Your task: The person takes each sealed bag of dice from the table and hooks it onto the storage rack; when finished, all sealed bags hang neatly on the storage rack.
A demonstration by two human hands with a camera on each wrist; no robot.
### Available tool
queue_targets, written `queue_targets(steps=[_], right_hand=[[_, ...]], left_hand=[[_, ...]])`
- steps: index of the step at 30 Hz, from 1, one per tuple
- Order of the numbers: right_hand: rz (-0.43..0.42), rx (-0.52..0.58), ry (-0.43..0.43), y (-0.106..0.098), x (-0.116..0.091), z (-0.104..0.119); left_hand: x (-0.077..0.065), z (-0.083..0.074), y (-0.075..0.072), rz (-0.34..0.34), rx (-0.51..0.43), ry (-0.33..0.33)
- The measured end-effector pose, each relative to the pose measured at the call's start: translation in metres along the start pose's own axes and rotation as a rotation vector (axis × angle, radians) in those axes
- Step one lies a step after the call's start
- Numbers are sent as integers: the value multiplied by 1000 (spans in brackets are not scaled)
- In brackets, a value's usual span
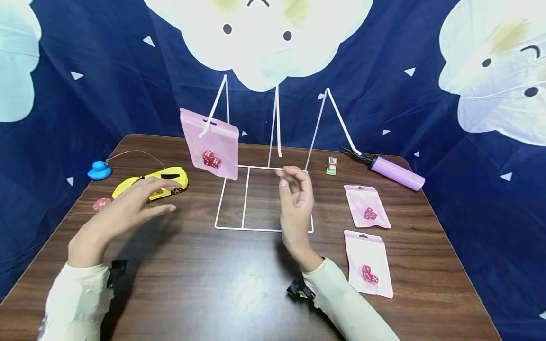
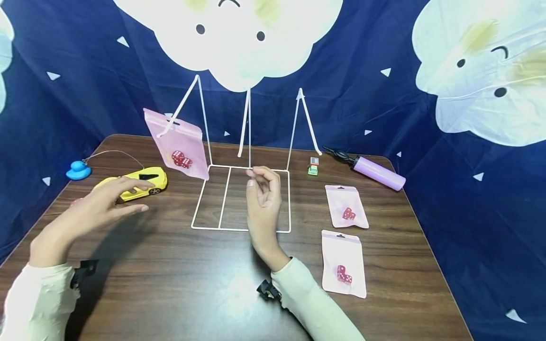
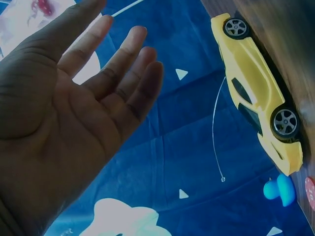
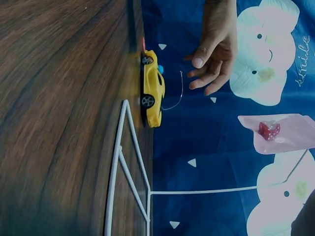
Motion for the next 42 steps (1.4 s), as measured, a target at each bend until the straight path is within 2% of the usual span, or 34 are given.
queue_targets(steps=[5,16,21,30,42], right_hand=[[-20,-11,13,-8,1,0],[-42,-16,33,-22,5,-2],[-58,-55,38,-31,6,-2],[-66,-105,23,-43,11,-1],[-83,-168,15,-65,8,-4]], left_hand=[[1,-3,4,15,-12,24],[7,-9,11,98,-65,-20],[10,-11,16,93,-56,20],[13,-15,27,132,-66,2],[16,-20,41,174,-90,34]])
Point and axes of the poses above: each hand's wrist, its own x-axis towards the middle knuckle, its own y-axis out of the palm, z = x × y, the point moved 2 cm from there along x, towards the middle knuckle, and after that the axes turned 6 degrees about -z, right-handed, at the moved point
